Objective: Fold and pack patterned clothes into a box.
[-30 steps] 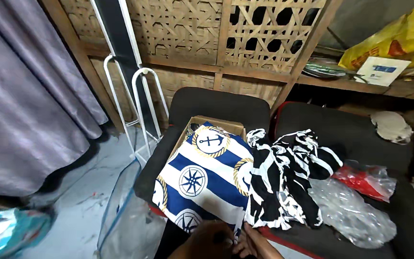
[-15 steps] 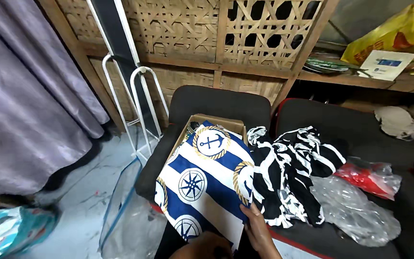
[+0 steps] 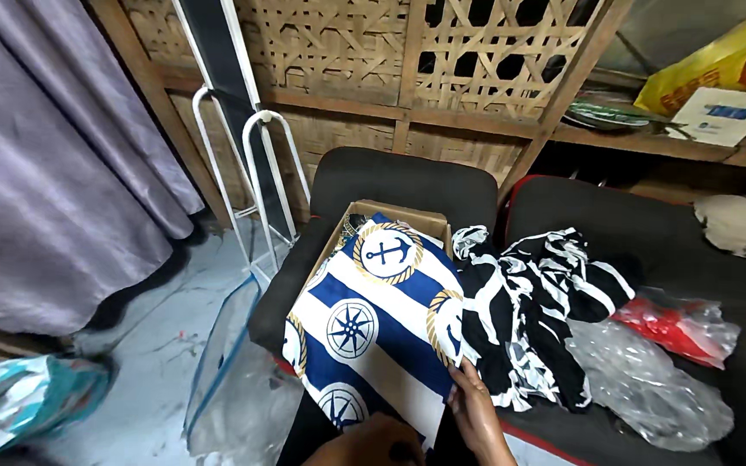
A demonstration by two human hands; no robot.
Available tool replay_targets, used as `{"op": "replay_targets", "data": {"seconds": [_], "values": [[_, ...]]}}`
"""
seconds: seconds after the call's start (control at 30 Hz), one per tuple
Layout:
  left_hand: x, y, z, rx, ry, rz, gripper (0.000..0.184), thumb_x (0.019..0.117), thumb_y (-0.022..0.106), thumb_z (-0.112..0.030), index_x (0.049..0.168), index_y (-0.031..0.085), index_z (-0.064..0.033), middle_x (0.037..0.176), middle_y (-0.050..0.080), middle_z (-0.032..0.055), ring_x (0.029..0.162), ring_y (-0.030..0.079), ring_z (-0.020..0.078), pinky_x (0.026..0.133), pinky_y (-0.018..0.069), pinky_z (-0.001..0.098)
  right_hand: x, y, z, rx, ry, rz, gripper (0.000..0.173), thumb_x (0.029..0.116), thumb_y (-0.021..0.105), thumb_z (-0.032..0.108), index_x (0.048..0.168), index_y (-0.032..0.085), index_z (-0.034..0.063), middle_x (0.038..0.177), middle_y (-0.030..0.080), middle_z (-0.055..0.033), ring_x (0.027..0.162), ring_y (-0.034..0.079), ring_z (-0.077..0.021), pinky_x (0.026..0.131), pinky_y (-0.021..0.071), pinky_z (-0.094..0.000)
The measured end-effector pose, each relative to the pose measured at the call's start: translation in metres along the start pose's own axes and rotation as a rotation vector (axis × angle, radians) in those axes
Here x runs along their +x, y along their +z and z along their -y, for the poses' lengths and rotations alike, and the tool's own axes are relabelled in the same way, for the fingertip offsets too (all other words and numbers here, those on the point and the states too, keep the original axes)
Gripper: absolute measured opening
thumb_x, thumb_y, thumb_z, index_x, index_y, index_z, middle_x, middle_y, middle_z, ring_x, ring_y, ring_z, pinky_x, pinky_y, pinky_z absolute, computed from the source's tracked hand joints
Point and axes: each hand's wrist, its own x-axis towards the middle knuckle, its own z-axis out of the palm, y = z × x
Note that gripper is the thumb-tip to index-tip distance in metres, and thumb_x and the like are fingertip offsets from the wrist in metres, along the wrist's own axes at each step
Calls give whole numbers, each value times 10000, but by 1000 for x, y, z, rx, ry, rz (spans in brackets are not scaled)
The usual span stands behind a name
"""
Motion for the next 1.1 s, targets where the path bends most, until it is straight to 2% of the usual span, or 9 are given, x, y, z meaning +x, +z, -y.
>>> {"op": "replay_targets", "data": {"seconds": [0.2,0.37,0.47,0.53,0.7,0.87,0.97,1.03,1.1], "values": [[-9,-8,-13,-66,14,-23,204,995,630,-118,1130,720,7,1024,732,151,943,697,221,883,553,425,40,7,38,92,-79,-7,392,1063,448,115,1448,442,43,1022,672,-51,778,662,-72,672,568,-242],[-27,-13,-28,-74,17,-114,177,973,663,-112,1101,736,-13,986,736,124,900,692,180,846,561,392,101,21,73,10,-108,-94,556,1053,513,138,1550,292,22,1348,538,-183,1086,616,-196,880,554,-373],[-39,-14,-32,-80,-10,-134,184,968,669,-110,1104,734,-5,993,730,135,904,685,189,848,555,389,130,27,84,-65,-131,-169,645,1035,569,138,1582,243,34,1425,498,-232,1170,600,-259,939,542,-424],[-44,-11,-26,-71,2,-157,170,966,668,-111,1084,738,-11,971,729,132,878,685,192,821,559,387,145,26,89,-138,-171,-208,662,997,619,86,1571,292,34,1412,510,-252,1147,612,-288,918,549,-445],[-47,-7,-18,-41,15,-174,159,967,661,-102,1067,739,-7,961,728,144,859,690,224,801,564,413,159,16,104,-382,-301,-203,443,956,607,-30,1395,552,-11,1316,598,-235,1076,641,-256,893,548,-416],[-45,-9,-10,-32,62,-137,158,963,650,-75,1067,730,14,956,724,168,852,694,259,791,566,444,166,11,128,-522,-412,-226,415,930,604,-51,1343,583,-32,1009,607,-147,788,556,-134,729,496,-299],[-46,-11,-13,-43,46,-137,162,971,644,-60,1077,727,30,959,720,185,858,689,268,806,558,446,169,17,144,-602,-464,-233,466,920,590,-68,1384,537,-62,1176,630,-232,974,626,-215,843,527,-362],[-51,-13,-14,-68,51,-186,159,961,641,-41,1073,721,37,947,717,181,842,685,250,791,558,421,172,25,155,-653,-516,-188,581,885,579,-94,1455,475,-58,1387,551,-280,1212,586,-305,975,505,-427],[-60,-17,-14,-119,37,-265,160,962,647,-43,1089,711,29,942,714,152,826,674,196,776,562,367,174,39,165,-706,-560,-137,568,884,568,-86,1446,500,-49,1377,579,-261,1219,597,-303,976,512,-431]]}}
